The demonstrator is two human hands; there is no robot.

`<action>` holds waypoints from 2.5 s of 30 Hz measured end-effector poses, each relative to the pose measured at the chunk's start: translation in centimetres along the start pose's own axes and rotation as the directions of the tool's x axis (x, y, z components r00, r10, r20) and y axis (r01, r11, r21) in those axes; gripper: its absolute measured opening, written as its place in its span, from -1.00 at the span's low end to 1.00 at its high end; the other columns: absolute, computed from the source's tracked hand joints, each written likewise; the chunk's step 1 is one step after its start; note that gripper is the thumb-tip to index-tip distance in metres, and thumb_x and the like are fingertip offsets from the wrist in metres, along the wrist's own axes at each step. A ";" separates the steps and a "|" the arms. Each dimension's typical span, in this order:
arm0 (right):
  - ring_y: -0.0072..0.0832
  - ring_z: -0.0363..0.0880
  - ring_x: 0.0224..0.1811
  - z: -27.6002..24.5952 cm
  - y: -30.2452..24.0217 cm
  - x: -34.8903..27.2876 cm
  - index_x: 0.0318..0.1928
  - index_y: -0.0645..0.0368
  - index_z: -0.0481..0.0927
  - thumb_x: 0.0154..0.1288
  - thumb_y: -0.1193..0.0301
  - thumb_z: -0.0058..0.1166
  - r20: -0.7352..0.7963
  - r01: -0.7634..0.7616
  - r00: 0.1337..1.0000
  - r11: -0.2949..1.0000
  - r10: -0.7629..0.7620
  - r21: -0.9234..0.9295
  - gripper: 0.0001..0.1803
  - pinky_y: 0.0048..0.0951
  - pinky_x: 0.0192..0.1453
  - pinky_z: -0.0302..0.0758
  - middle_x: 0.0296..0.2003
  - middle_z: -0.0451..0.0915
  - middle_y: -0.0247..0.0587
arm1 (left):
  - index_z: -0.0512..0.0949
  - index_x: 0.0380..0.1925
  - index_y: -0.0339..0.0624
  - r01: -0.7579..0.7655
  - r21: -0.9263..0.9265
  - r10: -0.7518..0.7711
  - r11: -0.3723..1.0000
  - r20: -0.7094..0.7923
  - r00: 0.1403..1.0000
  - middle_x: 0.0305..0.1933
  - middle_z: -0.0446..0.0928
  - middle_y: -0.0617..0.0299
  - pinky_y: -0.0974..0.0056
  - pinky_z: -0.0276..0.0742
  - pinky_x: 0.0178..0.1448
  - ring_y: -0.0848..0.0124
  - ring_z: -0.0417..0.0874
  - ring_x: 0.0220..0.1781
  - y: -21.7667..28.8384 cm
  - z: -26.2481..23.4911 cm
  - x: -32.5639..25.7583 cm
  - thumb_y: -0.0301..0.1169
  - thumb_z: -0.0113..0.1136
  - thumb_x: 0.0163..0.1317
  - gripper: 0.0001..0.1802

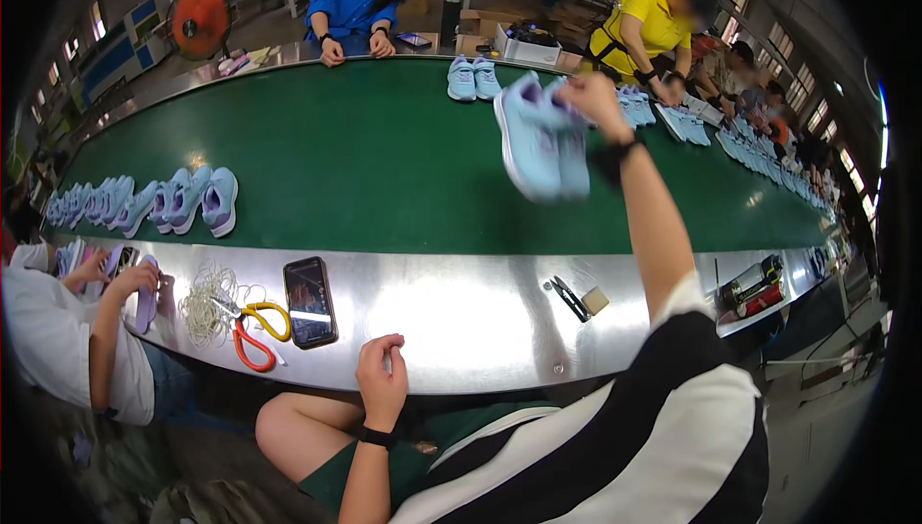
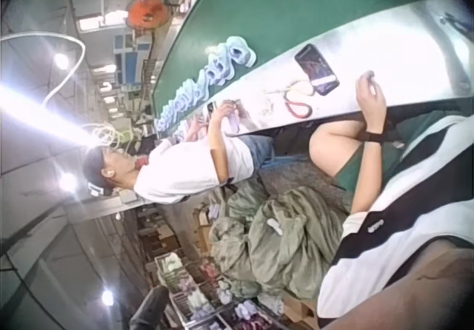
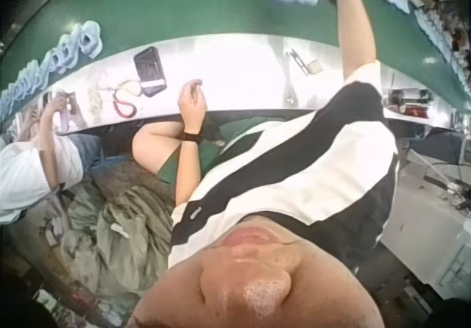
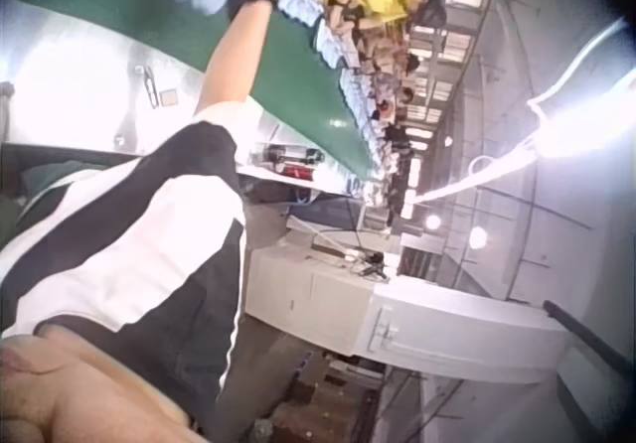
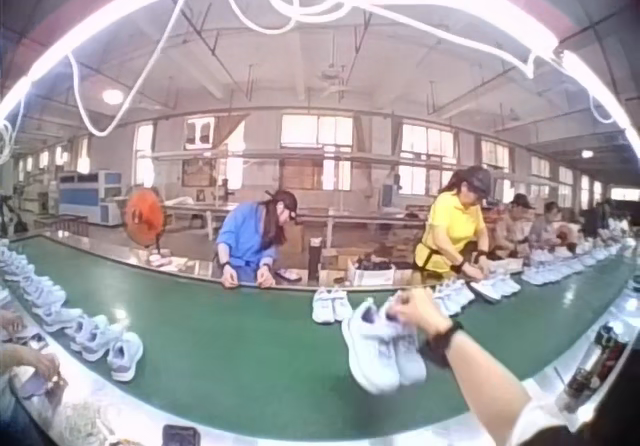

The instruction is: The person sits at a long table in a factory and repeatedly picks up pairs of light blue and purple sneakers, inspects them by turning them over, and places them back on the table. Other workers are visible in the background performing similar tasks.

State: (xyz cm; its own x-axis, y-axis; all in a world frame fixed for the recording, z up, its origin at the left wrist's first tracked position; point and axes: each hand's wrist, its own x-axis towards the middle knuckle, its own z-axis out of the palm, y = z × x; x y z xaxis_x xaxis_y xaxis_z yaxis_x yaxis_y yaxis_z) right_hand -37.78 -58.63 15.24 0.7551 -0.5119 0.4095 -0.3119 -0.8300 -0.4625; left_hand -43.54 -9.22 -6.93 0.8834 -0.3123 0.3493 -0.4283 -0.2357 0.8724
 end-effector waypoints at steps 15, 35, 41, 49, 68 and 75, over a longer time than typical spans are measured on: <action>-0.19 0.55 0.15 8.1 -10.1 -21.7 0.14 0.17 0.59 0.15 0.12 0.37 0.610 0.194 0.683 0.905 -0.402 0.379 -0.40 -0.26 0.22 0.47 0.10 0.55 0.03 | 0.62 -0.08 -0.23 0.108 -0.160 -0.073 0.981 0.212 0.975 -0.11 0.63 0.05 0.27 0.55 -0.02 0.27 0.66 -0.13 1.0 -3.7 1.1 -0.52 0.18 0.26 -0.78; 0.21 -0.51 0.58 10.1 -8.7 -32.7 0.49 0.11 0.08 -0.20 -0.34 0.36 0.875 0.233 0.457 0.971 -0.160 0.055 0.34 0.27 0.49 -0.56 0.52 -0.36 0.34 | 0.61 0.06 0.24 -0.040 0.999 0.032 0.037 0.039 0.999 0.29 0.37 0.10 -0.15 0.27 0.23 0.05 0.34 0.31 -19.0 -20.5 34.5 0.07 0.45 -0.04 -0.39; 0.20 -0.51 0.58 10.3 -9.2 -32.3 0.49 0.12 0.10 -0.21 -0.32 0.38 0.898 0.221 0.424 0.975 -0.119 0.025 0.33 0.26 0.49 -0.56 0.52 -0.36 0.34 | 0.53 0.18 0.30 0.063 0.998 -0.260 0.030 -0.053 0.964 0.26 0.47 0.04 -0.26 0.18 0.31 -0.05 0.29 0.40 -21.8 -26.0 38.0 0.14 0.39 0.02 -0.32; 0.20 -0.45 0.58 10.4 -9.5 -32.2 0.47 0.11 0.14 -0.23 -0.33 0.38 0.871 0.222 0.470 0.974 -0.143 0.040 0.32 0.23 0.51 -0.52 0.52 -0.29 0.32 | 0.62 0.08 0.24 -0.058 0.984 -0.121 0.169 0.079 0.989 0.00 0.63 0.06 -0.18 0.22 0.24 0.04 0.57 0.15 -19.0 -23.1 36.2 0.13 0.41 -0.01 -0.38; -0.19 0.27 0.38 7.5 -9.7 -35.8 0.46 0.28 0.13 0.32 0.26 0.23 0.581 -0.404 0.807 0.817 0.107 0.412 -0.17 -0.24 0.39 0.31 0.33 0.23 0.03 | 0.42 0.20 -0.29 0.121 0.195 -0.173 0.973 0.274 0.946 -0.09 0.50 0.06 0.24 0.54 -0.10 0.27 0.54 -0.18 6.4 -4.9 0.4 -0.23 0.45 0.13 -0.32; -0.37 0.47 0.19 7.4 -9.4 -37.4 0.49 0.24 0.07 0.28 0.57 0.12 0.705 -0.661 0.693 0.526 0.153 0.535 -0.19 -0.42 0.21 0.48 0.23 0.36 -0.07 | 0.23 0.39 -0.30 0.460 -0.058 -0.373 0.886 0.499 0.782 0.03 0.46 0.05 0.36 0.57 -0.07 0.43 0.52 -0.05 4.9 -3.4 -1.6 -0.39 0.32 0.26 -0.26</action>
State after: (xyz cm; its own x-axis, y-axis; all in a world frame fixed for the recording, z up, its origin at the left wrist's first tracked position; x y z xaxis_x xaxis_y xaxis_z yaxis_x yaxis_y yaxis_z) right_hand -58.83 -30.01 -1.58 0.8819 -0.3256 -0.3410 -0.3542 0.0199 -0.9349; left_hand -46.40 -6.75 -2.00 0.7560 -0.6154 -0.2230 0.0380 -0.2989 0.9535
